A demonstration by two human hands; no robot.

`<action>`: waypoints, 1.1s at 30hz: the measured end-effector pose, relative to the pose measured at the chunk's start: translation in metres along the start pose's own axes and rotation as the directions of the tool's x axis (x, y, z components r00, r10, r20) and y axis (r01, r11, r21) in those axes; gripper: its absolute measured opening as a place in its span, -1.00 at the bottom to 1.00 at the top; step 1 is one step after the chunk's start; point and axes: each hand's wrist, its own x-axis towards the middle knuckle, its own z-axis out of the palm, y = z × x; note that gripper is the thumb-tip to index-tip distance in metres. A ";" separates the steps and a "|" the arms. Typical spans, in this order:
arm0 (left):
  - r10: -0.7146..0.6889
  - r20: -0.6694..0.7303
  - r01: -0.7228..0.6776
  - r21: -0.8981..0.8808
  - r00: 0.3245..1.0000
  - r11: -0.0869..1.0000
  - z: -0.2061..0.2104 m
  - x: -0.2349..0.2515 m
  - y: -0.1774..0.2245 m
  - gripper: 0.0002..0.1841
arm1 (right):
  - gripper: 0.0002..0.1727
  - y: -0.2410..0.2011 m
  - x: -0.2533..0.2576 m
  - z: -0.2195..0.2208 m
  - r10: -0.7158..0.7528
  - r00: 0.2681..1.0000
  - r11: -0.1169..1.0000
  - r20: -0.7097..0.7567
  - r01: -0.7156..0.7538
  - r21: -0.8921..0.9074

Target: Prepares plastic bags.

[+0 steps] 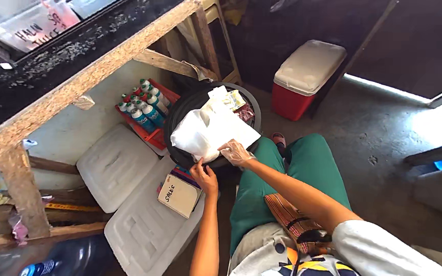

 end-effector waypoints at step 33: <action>-0.064 0.473 0.134 -0.117 0.879 0.984 0.087 0.091 0.105 -0.46 | -0.66 0.114 -0.140 -0.081 0.247 0.888 0.968 -0.387 -0.206 0.144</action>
